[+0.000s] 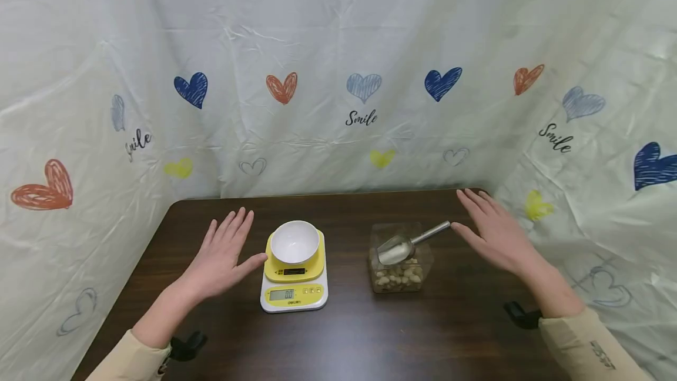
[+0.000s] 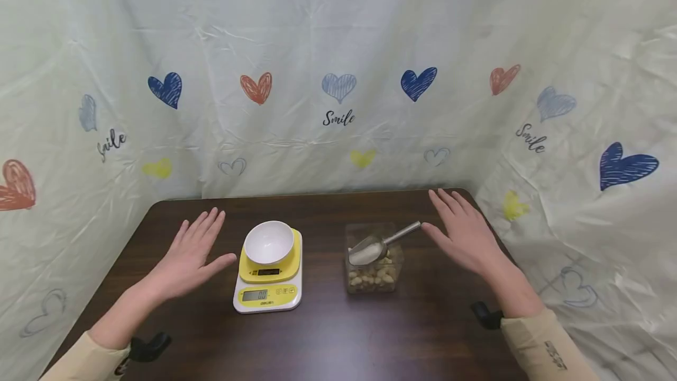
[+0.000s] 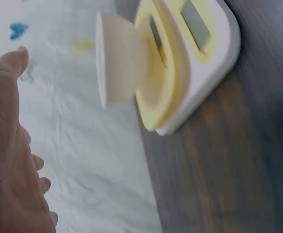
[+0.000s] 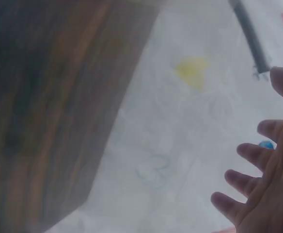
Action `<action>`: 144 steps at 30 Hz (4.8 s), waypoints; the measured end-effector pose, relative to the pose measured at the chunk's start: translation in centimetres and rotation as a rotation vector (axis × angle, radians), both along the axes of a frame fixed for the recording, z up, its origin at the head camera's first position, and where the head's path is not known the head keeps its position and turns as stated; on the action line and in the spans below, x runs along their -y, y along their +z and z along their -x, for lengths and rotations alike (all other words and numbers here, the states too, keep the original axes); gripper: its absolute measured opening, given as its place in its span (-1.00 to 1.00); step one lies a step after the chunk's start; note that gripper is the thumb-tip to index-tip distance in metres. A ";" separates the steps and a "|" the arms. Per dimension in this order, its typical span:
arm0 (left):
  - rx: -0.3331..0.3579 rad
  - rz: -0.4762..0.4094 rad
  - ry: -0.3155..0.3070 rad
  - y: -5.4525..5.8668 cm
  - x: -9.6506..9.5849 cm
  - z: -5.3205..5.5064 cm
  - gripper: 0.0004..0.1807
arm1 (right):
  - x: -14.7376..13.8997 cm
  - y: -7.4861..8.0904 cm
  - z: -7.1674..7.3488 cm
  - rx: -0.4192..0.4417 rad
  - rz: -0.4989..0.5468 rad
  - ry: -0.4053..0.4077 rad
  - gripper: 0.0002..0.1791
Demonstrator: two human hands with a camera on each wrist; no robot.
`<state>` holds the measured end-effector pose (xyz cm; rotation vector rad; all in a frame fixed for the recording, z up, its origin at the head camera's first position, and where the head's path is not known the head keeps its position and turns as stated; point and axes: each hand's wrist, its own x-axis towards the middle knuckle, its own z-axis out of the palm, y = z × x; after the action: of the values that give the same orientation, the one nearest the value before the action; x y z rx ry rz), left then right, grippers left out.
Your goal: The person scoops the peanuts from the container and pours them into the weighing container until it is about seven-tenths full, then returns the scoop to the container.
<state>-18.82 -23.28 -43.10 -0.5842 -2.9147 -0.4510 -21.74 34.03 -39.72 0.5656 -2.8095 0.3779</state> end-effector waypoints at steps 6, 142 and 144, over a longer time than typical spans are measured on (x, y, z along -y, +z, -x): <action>-0.013 0.014 -0.093 1.5 -2.9 -0.5 0.12 | 1.5 1.1 -0.1 -0.021 -0.012 0.049 -0.15; 0.519 -0.582 -0.299 -3.7 -23.1 4.5 0.24 | 5.3 1.5 3.5 0.358 0.045 0.312 -0.86; 0.523 -0.582 -0.301 -3.7 -23.2 4.4 0.24 | 5.2 1.4 3.5 0.390 0.067 0.316 -0.88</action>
<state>-23.27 -0.11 -46.76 -0.9110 -2.8922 -1.6346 -25.28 28.78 -38.27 1.0247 -3.0549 0.7098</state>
